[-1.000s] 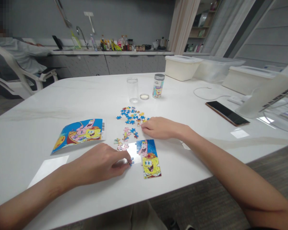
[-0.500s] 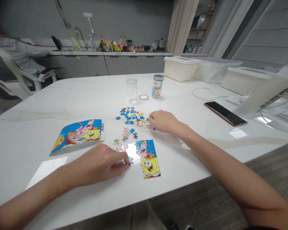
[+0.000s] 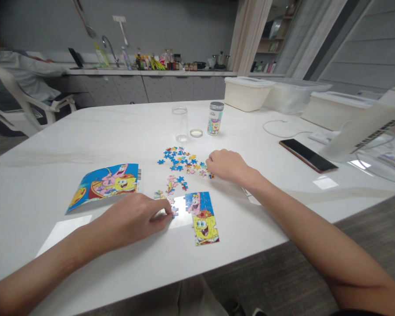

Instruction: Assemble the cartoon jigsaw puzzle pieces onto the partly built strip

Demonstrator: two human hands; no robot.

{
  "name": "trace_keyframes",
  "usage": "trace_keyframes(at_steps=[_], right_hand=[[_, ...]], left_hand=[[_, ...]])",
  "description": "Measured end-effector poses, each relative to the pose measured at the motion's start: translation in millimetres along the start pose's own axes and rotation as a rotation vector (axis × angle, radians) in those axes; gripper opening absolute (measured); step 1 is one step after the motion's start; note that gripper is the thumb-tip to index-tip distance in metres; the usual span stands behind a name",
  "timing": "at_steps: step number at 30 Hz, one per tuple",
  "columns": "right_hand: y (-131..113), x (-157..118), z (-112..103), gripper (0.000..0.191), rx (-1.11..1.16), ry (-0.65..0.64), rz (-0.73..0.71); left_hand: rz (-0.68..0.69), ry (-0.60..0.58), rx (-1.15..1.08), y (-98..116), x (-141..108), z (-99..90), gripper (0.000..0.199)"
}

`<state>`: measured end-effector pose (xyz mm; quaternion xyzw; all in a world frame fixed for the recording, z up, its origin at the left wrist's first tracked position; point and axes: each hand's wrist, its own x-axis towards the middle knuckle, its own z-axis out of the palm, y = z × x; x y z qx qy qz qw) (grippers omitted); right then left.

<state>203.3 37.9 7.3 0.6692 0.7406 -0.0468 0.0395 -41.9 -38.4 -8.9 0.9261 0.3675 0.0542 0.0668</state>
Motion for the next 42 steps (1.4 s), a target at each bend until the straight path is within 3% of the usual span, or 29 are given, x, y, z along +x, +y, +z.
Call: trace_keyframes(at_steps=[6,12,22,33,36,40,42], right_hand=[[3,2,2,0.039,-0.024,-0.024,0.012],[2,2,1,0.039,-0.021,-0.054,0.023],[8,0,-13,0.036,-0.008,-0.055,0.113],[6,0,-10,0.031,0.005,-0.090,0.065],[9,0,-6,0.031,0.034,0.001,-0.093],[3,-2,4,0.018,0.192,0.147,-0.542],[-6,-4,11,0.019,0.273,0.200,-0.687]], left_hand=[[-0.258,-0.027,0.149,-5,4,-1.8,0.027],[-0.361,-0.032,0.254,-12,4,-2.2,0.033],[-0.320,-0.092,0.283,-12,2,1.5,0.036],[-0.283,-0.059,0.237,-6,4,0.2,0.034],[-0.262,-0.042,0.253,-7,2,2.6,0.034],[-0.246,-0.010,0.294,-8,2,6.4,0.035],[-0.251,-0.004,0.325,-8,3,6.9,0.037]])
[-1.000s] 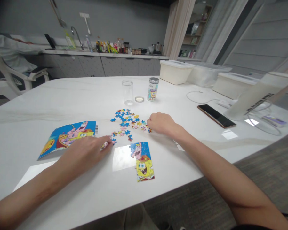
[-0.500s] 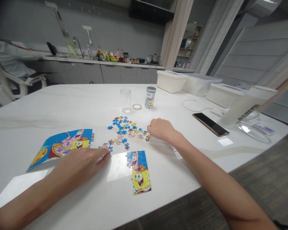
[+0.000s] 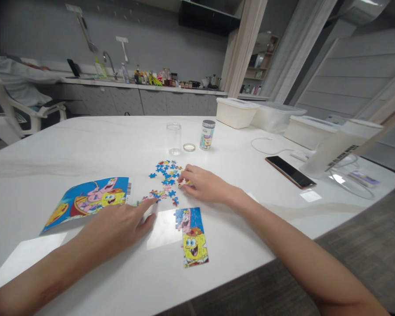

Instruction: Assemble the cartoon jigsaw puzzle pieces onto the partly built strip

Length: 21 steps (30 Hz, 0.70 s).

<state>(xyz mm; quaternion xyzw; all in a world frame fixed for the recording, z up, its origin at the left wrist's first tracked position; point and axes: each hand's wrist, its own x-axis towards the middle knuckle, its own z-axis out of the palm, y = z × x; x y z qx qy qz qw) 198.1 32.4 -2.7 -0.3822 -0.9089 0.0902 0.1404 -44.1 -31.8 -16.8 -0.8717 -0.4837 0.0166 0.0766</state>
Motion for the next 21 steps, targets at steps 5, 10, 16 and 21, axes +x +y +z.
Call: trace_keyframes(at_steps=[5,10,16,21], right_hand=[[-9,6,22,0.028,0.056,0.085,-0.102],[-6,7,22,0.022,0.034,0.070,-0.058],[0,7,21,0.022,0.057,0.059,-0.020],[3,9,28,0.024,0.074,0.053,-0.029]], left_hand=[[0.006,-0.012,0.041,4,2,-3.1,0.036],[0.020,0.007,0.048,6,1,-4.0,0.032],[0.035,-0.002,0.025,5,1,-5.4,0.032],[0.037,0.019,0.001,6,1,-3.2,0.031]])
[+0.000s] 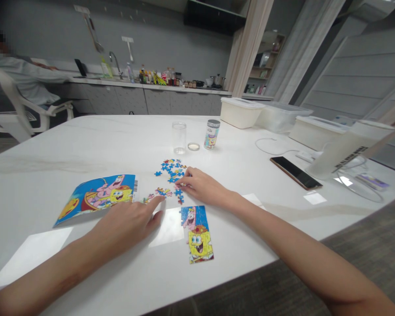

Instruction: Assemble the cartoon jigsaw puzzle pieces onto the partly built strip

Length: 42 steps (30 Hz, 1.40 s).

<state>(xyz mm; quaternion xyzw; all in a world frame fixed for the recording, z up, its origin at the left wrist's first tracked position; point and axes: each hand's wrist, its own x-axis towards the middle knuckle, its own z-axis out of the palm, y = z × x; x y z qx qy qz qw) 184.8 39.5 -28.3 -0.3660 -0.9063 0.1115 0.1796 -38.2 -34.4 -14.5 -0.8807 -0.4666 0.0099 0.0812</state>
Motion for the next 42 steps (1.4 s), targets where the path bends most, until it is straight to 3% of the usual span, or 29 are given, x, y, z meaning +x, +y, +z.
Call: trace_keyframes(at_steps=[8,31,36,42], right_hand=[[-5,-2,-9,0.018,-0.030,0.010,0.052],[-10,-4,-21,0.014,0.024,-0.060,0.015],[-12,-2,-26,0.002,0.239,-0.098,0.129],[-21,-3,-33,0.019,0.664,-0.323,0.195]], left_hand=[[0.005,0.008,-0.008,-2,-1,2.4,0.034],[-0.012,-0.020,0.017,-1,-2,-1.7,0.035],[-0.008,-0.005,-0.025,-2,-2,0.2,0.036],[0.026,0.059,-0.206,2,-3,2.2,0.032]])
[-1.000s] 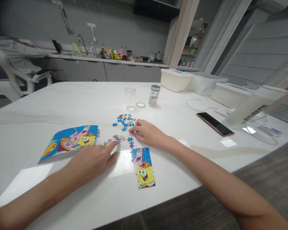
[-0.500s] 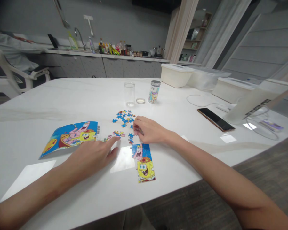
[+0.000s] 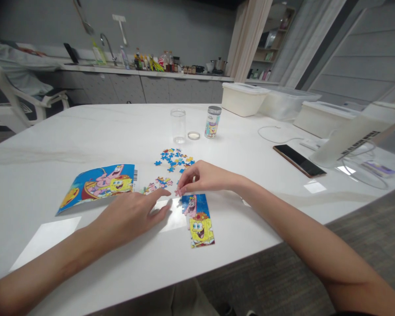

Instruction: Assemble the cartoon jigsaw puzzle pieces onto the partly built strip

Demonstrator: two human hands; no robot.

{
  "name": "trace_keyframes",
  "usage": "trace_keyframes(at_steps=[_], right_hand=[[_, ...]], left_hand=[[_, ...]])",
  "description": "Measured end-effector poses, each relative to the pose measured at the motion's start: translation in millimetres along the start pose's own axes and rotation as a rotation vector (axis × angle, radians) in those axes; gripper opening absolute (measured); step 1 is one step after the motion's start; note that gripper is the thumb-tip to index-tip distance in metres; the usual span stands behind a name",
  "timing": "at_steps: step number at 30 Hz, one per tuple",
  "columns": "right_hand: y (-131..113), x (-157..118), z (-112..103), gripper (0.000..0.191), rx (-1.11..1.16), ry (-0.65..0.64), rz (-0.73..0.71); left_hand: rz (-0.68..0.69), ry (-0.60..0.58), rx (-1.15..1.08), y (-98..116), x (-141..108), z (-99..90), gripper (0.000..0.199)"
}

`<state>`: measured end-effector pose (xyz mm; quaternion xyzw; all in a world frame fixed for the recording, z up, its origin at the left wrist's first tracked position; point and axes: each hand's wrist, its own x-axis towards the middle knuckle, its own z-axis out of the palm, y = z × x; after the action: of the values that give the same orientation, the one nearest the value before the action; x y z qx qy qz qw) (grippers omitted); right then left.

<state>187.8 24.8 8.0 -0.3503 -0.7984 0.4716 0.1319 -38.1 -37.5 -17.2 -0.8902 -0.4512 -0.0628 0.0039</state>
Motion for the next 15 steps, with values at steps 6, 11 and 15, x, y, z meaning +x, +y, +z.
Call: trace_keyframes(at_steps=[6,11,15], right_hand=[[1.4,0.1,3.2,0.019,0.137,-0.056,0.006],[2.5,0.5,3.6,0.014,0.151,-0.073,-0.001],[2.1,-0.7,3.5,0.010,0.071,-0.117,-0.043]], left_hand=[[-0.018,0.057,-0.330,3.5,2.7,-2.9,0.024],[-0.010,0.124,-0.436,2.8,3.8,-2.9,0.023],[0.066,0.130,-0.436,2.3,3.3,0.3,0.016]])
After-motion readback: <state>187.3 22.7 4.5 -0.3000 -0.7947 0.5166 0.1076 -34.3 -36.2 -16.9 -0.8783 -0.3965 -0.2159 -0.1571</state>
